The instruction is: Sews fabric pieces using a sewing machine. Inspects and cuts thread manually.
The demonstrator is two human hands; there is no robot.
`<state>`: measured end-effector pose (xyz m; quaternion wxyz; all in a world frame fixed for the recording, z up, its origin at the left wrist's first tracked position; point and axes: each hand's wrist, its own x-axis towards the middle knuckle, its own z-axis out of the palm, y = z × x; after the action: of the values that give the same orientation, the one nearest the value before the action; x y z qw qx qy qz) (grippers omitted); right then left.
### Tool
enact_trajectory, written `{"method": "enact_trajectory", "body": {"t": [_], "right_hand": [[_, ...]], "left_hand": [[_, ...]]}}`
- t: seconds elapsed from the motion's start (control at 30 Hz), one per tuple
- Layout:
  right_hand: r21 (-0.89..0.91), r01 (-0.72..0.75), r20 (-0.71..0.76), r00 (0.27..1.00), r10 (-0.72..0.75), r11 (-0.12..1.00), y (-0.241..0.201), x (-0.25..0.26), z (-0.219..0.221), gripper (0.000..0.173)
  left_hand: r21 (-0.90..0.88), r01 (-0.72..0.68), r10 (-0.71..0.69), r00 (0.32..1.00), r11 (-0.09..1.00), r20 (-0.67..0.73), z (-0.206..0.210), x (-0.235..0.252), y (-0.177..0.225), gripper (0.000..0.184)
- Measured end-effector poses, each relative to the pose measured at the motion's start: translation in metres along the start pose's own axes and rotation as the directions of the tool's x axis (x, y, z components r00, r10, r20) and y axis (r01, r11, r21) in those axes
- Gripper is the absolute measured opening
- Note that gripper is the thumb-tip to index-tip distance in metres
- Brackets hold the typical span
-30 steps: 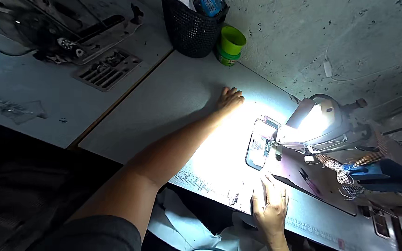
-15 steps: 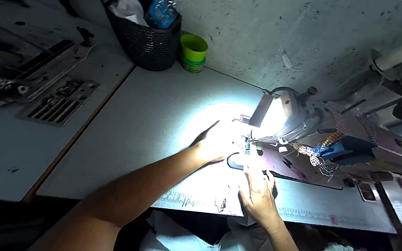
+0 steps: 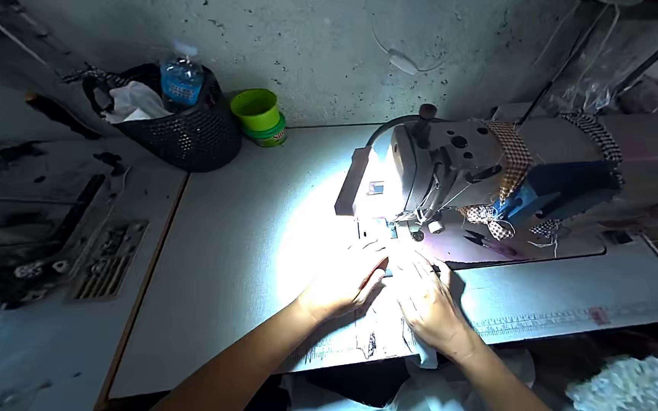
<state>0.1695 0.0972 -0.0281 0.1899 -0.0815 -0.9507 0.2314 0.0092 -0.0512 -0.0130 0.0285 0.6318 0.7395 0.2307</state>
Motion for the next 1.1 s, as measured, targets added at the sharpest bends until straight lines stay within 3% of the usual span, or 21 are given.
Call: {"method": "enact_trajectory", "body": {"t": [0.13, 0.27, 0.53, 0.67, 0.77, 1.0, 1.1], "right_hand": [[-0.052, -0.035, 0.044, 0.998, 0.038, 0.998, -0.003, 0.0, 0.0, 0.055], [-0.101, -0.065, -0.009, 0.998, 0.064, 0.993, -0.013, 0.001, 0.008, 0.054], [-0.14, -0.059, -0.072, 0.996, 0.049, 0.988, -0.029, -0.035, -0.003, 0.051], [-0.022, 0.035, -0.081, 0.996, -0.036, 0.999, -0.031, -0.041, -0.003, 0.044], [0.048, 0.029, -0.135, 0.991, -0.023, 0.998, -0.027, -0.038, -0.003, 0.036], [-0.002, 0.024, -0.155, 0.988, -0.024, 1.0, -0.035, -0.032, 0.009, 0.026], [-0.089, 0.053, -0.181, 0.981, -0.068, 0.995, -0.043, -0.028, 0.008, 0.025]], "left_hand": [[0.116, 0.018, -0.027, 0.997, 0.993, 0.076, -0.001, 0.005, -0.002, 0.051], [0.068, -0.013, 0.01, 0.999, 0.998, 0.052, -0.001, 0.005, -0.015, 0.05], [0.075, 0.002, -0.006, 0.998, 0.997, 0.058, 0.0, -0.002, -0.003, 0.06], [0.082, 0.014, -0.021, 0.996, 0.997, 0.087, -0.005, -0.009, -0.001, 0.064], [0.106, 0.024, -0.039, 0.99, 0.994, 0.138, -0.008, -0.014, -0.004, 0.068], [0.061, -0.006, 0.001, 0.996, 0.998, 0.088, -0.008, -0.012, -0.006, 0.054], [0.142, 0.001, -0.015, 0.995, 0.99, 0.096, -0.008, -0.012, 0.002, 0.056]]}}
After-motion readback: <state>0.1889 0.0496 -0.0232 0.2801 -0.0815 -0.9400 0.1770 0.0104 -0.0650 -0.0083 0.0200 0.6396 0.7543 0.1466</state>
